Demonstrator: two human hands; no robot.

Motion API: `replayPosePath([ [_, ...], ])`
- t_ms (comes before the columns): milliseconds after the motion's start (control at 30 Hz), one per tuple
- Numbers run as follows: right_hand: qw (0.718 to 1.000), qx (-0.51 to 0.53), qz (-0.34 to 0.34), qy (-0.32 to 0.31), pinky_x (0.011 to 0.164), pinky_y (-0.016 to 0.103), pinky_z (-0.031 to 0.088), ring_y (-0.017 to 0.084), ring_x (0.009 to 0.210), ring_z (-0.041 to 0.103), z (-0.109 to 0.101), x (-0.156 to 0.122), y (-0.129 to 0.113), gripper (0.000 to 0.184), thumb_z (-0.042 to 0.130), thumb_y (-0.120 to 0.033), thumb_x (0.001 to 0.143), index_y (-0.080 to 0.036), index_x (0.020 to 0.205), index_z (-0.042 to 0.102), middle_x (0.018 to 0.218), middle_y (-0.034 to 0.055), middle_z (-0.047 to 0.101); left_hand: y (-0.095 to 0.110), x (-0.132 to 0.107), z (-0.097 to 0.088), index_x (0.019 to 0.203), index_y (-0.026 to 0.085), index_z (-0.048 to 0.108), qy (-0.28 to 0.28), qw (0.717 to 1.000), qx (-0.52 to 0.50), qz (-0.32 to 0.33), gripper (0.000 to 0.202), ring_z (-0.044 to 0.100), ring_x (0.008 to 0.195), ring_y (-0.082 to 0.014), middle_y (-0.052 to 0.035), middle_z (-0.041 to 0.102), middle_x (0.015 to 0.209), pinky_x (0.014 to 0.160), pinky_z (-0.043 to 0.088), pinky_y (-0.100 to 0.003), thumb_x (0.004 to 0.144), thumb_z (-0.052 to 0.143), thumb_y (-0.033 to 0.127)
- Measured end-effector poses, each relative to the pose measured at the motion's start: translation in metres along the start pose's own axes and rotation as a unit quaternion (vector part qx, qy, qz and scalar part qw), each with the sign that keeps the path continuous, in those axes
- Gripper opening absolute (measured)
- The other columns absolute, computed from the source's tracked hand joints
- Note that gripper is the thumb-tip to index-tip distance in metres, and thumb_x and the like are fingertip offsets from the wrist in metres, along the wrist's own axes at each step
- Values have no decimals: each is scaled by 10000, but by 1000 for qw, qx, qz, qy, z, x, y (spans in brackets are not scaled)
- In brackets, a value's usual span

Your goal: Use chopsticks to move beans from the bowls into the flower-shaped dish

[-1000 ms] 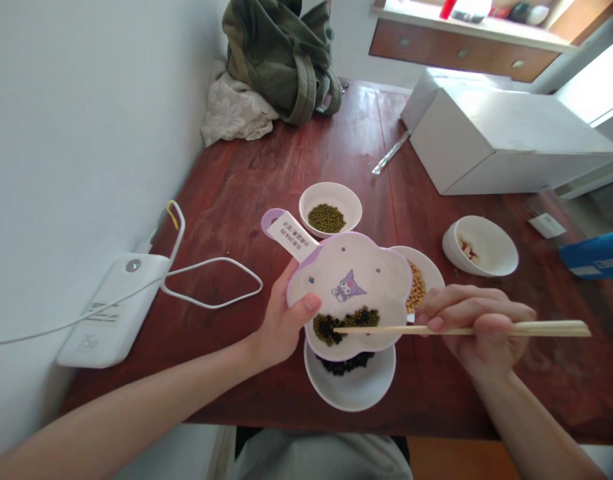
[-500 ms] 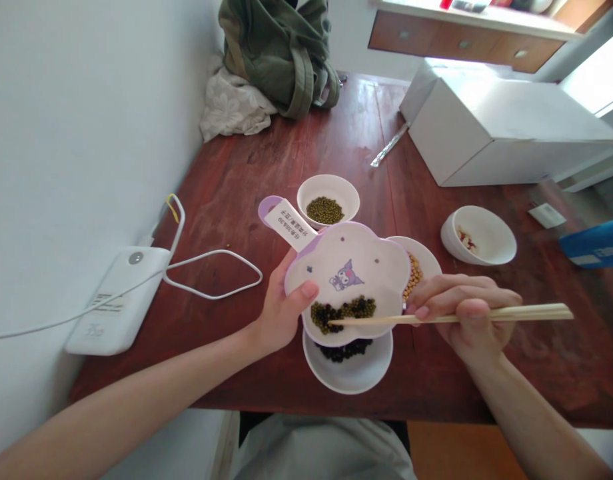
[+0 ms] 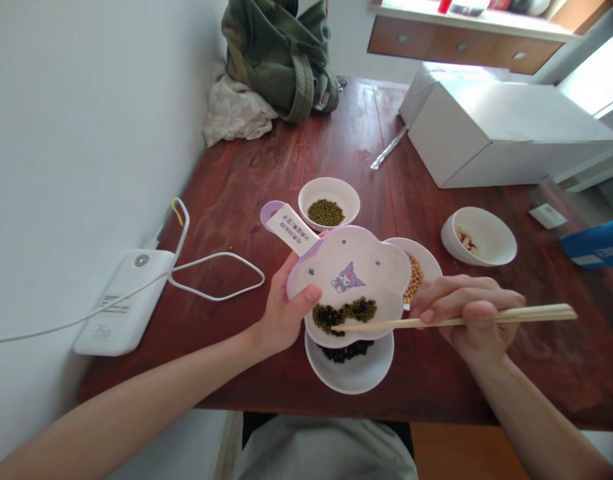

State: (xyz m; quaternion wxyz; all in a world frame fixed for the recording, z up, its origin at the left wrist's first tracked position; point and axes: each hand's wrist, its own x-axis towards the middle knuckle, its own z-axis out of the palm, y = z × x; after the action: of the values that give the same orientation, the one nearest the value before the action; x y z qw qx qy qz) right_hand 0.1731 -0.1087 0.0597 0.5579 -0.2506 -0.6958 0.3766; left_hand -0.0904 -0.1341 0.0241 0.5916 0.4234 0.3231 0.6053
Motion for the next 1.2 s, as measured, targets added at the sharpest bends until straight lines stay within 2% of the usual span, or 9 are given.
replayPosePath([
  [133, 1000, -2, 2, -8, 488, 323, 590, 212, 535, 746, -1, -1, 1, 489, 593, -433, 1132, -207, 798, 870, 640, 75, 784, 2, 1, 1, 1485, 231, 708, -1, 1000, 3, 2, 646, 757, 1296, -363, -146, 769, 1449, 1137, 626, -483, 955, 792, 591],
  [300, 1000, 10, 23, -6, 458, 289, 571, 197, 539, 750, -1, -3, 4, 456, 611, -423, 1125, -201, 836, 885, 720, 90, 819, 0, 2, -2, 1512, 234, 692, -9, 1000, 7, 5, 654, 735, 1339, -379, -139, 819, 1321, 1131, 629, -491, 968, 774, 587],
  [433, 998, 48, 32, -27, 452, 255, 569, 167, 535, 733, -2, -5, 6, 439, 606, -386, 1131, -175, 865, 885, 775, 102, 831, -3, 1, -4, 1542, 229, 671, -14, 1000, 0, 2, 682, 745, 1318, -376, -150, 804, 1358, 1127, 625, -499, 974, 759, 597],
  [633, 996, 72, 54, -26, 458, 249, 562, 158, 529, 718, 0, -6, 9, 491, 604, -450, 1132, -173, 825, 868, 766, 102, 822, -3, 2, -4, 1532, 225, 680, 2, 1000, 18, -3, 737, 762, 1276, -365, -148, 787, 1406, 1093, 641, -483, 937, 781, 649],
  [833, 993, 97, 53, -36, 469, 244, 565, 153, 543, 722, 0, -6, 13, 469, 597, -444, 1137, -181, 903, 906, 795, 106, 830, -2, 3, -7, 1550, 218, 668, -6, 999, 47, 11, 735, 750, 1298, -367, -152, 757, 1474, 1119, 628, -488, 966, 741, 658],
  [1067, 991, 111, 63, -36, 445, 233, 565, 151, 550, 723, -1, -8, 16, 453, 611, -450, 1131, -181, 928, 913, 826, 116, 840, -2, 2, -8, 1528, 220, 687, -4, 998, 57, 20, 703, 745, 1301, -355, -142, 752, 1484, 1142, 611, -483, 972, 746, 646],
  [1200, 990, 127, 60, -25, 430, 231, 561, 146, 523, 705, 0, -6, 15, 469, 616, -454, 1128, -174, 886, 905, 799, 116, 829, -1, 2, -7, 1487, 206, 719, 6, 998, 67, 15, 716, 769, 1241, -349, -145, 773, 1443, 1096, 636, -469, 951, 756, 679],
])
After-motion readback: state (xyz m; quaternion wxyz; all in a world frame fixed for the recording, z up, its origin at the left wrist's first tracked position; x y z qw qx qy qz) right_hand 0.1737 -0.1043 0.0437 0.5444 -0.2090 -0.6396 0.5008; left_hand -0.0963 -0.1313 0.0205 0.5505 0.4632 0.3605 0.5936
